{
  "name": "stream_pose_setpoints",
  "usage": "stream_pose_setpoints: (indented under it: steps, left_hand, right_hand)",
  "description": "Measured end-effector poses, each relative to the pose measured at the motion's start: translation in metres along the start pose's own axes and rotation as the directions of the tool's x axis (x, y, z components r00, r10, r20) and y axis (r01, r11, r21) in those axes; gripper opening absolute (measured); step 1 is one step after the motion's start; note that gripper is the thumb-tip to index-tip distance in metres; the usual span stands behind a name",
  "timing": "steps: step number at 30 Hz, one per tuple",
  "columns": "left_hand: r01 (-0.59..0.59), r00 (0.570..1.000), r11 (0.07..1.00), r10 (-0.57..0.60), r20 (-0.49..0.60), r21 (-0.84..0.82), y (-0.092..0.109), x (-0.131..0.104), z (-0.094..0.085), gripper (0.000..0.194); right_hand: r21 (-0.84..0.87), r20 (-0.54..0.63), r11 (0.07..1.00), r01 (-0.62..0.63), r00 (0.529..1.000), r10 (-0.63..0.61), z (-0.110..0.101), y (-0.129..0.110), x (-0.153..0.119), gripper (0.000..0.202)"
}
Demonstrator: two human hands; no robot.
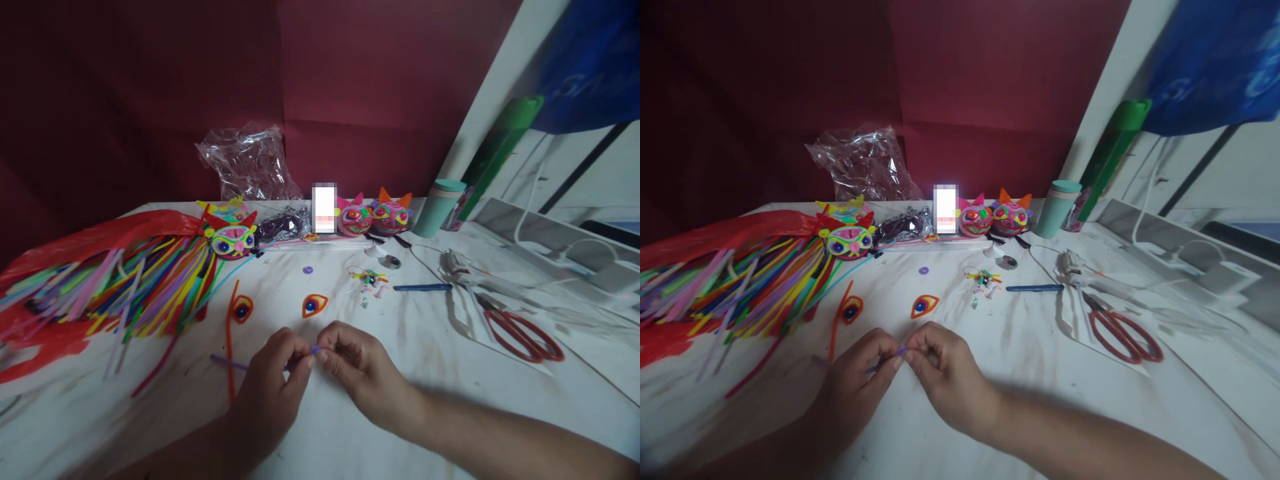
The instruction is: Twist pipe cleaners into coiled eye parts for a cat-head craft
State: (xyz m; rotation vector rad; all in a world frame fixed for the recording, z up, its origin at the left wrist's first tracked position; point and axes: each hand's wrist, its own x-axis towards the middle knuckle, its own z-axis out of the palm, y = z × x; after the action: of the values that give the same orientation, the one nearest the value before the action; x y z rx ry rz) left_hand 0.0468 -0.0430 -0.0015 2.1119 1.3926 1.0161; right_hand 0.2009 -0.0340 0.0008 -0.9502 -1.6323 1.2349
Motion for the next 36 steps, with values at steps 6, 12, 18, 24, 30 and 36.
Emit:
stream_pose_setpoints:
  steps: [6,12,18,24,30,36]
  left_hand:
    - [-0.067,0.995,0.992,0.058,0.076,0.112,-0.005,0.004,-0.002,0.015]
    - [-0.262,0.962,0.931,0.229,0.151,0.253,-0.008,0.004,-0.002,0.018]
    - [-0.182,0.983,0.973,0.182,0.011,0.145,-0.001,0.006,-0.008,0.015]
    - [-0.037,0.998,0.999,0.039,-0.046,0.04,0.003,0.003,-0.009,0.014]
    - [-0.042,0.999,0.999,0.042,-0.023,0.011,0.002,0.0,-0.004,0.014]
    - [-0.077,0.993,0.986,0.063,0.099,0.146,-0.005,0.006,-0.007,0.014]
  right_hand:
    - [-0.3,0.053,0.945,0.13,0.991,-0.12,-0.007,0.002,0.007,0.014]
    - [-0.455,0.247,0.83,0.322,0.941,-0.23,-0.012,0.001,0.005,0.012]
    - [-0.2,0.123,0.975,0.098,0.99,-0.074,-0.01,-0.002,0.009,0.009]
    - [-0.016,0.034,0.998,0.053,0.998,-0.053,-0.004,-0.001,0.005,0.014]
    - [-0.15,-0.006,0.98,0.135,0.991,-0.137,-0.002,-0.005,0.0,0.017]
    - [-0.284,0.053,0.926,0.248,0.969,-0.243,-0.007,-0.003,0.004,0.014]
